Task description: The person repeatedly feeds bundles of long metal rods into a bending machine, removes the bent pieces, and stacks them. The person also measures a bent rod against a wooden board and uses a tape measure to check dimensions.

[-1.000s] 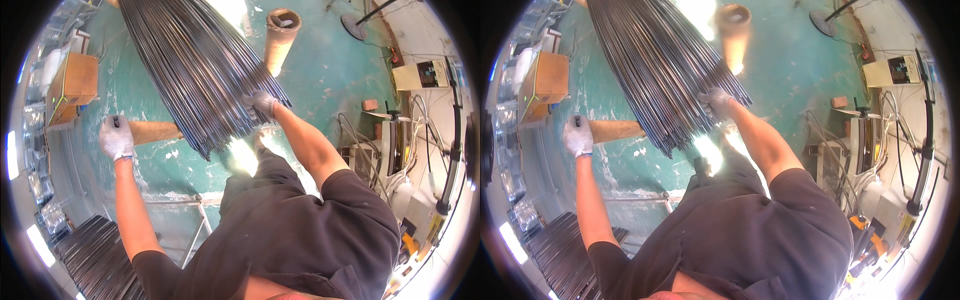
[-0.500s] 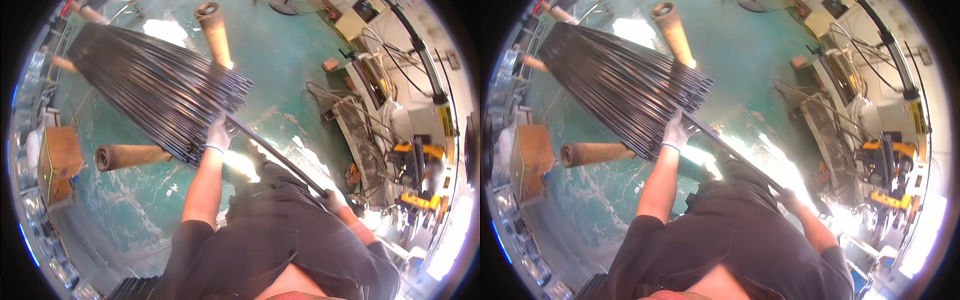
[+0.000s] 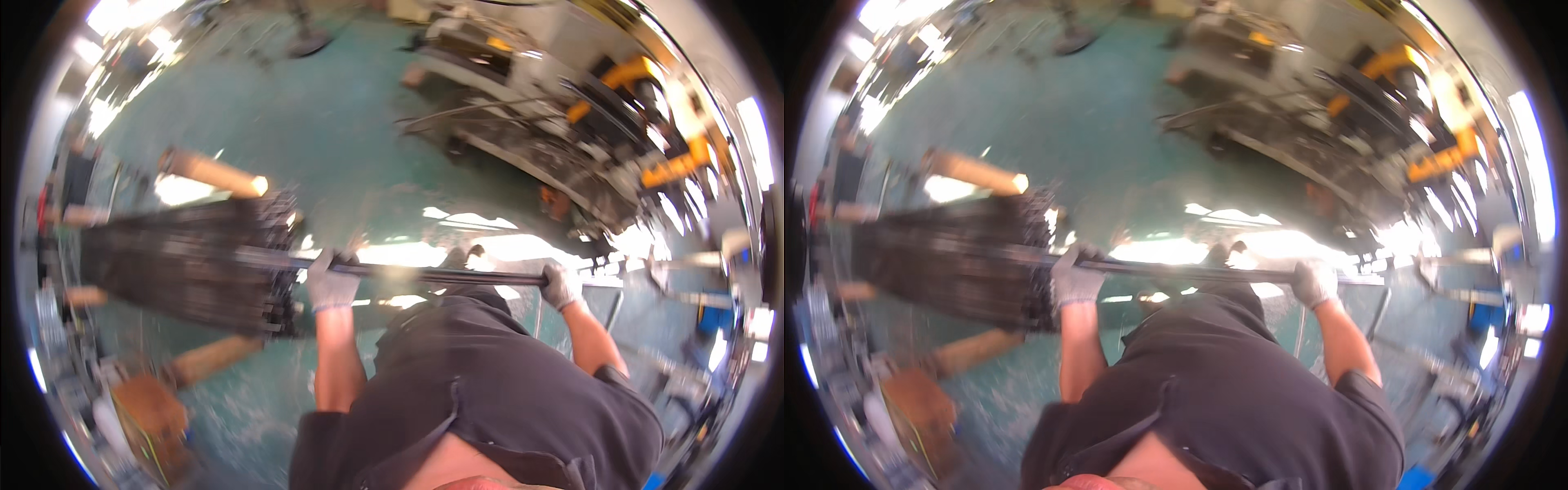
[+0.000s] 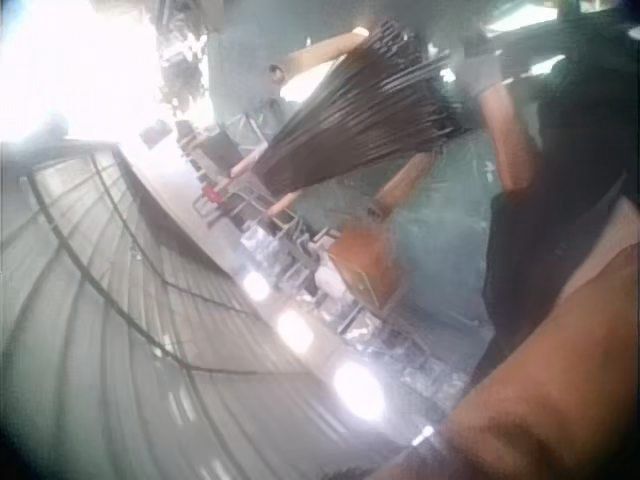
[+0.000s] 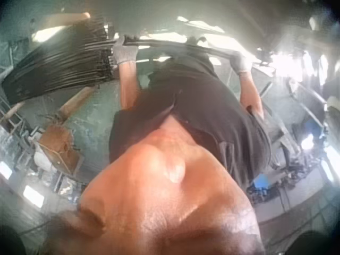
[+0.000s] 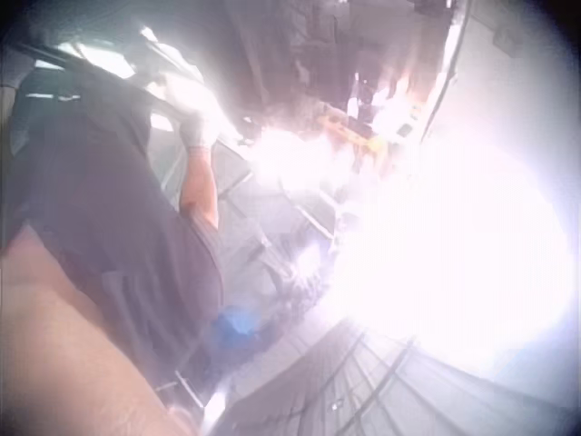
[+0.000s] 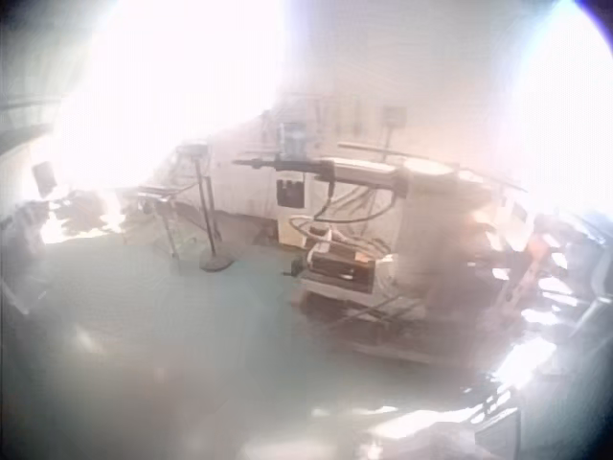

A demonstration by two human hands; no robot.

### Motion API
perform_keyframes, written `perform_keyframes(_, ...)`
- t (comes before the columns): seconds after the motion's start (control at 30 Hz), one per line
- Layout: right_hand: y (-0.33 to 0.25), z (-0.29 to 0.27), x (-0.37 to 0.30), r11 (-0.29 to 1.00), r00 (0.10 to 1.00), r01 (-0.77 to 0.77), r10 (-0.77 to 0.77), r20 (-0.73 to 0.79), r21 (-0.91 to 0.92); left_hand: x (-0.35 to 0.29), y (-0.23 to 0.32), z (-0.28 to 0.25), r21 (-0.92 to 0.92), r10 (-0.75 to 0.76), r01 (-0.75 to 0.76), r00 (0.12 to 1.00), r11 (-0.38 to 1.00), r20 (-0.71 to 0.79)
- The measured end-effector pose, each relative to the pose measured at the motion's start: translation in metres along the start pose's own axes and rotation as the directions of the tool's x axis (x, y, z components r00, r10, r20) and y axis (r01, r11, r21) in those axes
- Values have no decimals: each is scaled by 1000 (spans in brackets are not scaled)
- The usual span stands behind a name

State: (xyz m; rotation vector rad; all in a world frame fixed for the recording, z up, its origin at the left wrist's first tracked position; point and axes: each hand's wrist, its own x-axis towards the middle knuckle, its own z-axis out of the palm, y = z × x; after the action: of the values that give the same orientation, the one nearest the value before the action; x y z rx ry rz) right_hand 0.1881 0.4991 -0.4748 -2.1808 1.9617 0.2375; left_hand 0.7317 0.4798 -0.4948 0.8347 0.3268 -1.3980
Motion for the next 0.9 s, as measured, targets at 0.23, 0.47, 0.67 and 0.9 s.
perform_keyframes(0.23, 283, -50, -12, 928, 841, -338, 374, -391, 158, -41, 35, 125, -95, 279, -264, 935, 960, 221)
perform_keyframes(0.47, 340, 26, 54, 219, 725, -112, 685, -71, 969, -31, -169, 277, 19, 224, -251, 895, 968, 386)
perform_keyframes(0.67, 212, -101, 127, -843, 842, 434, 505, 188, 316, -10, -276, 367, 328, -121, -148, 730, 933, 673)
perform_keyframes(0.9, 308, -160, 121, 490, 477, -220, 808, -345, 844, 97, -166, 458, 283, -47, -279, 631, 918, 774)
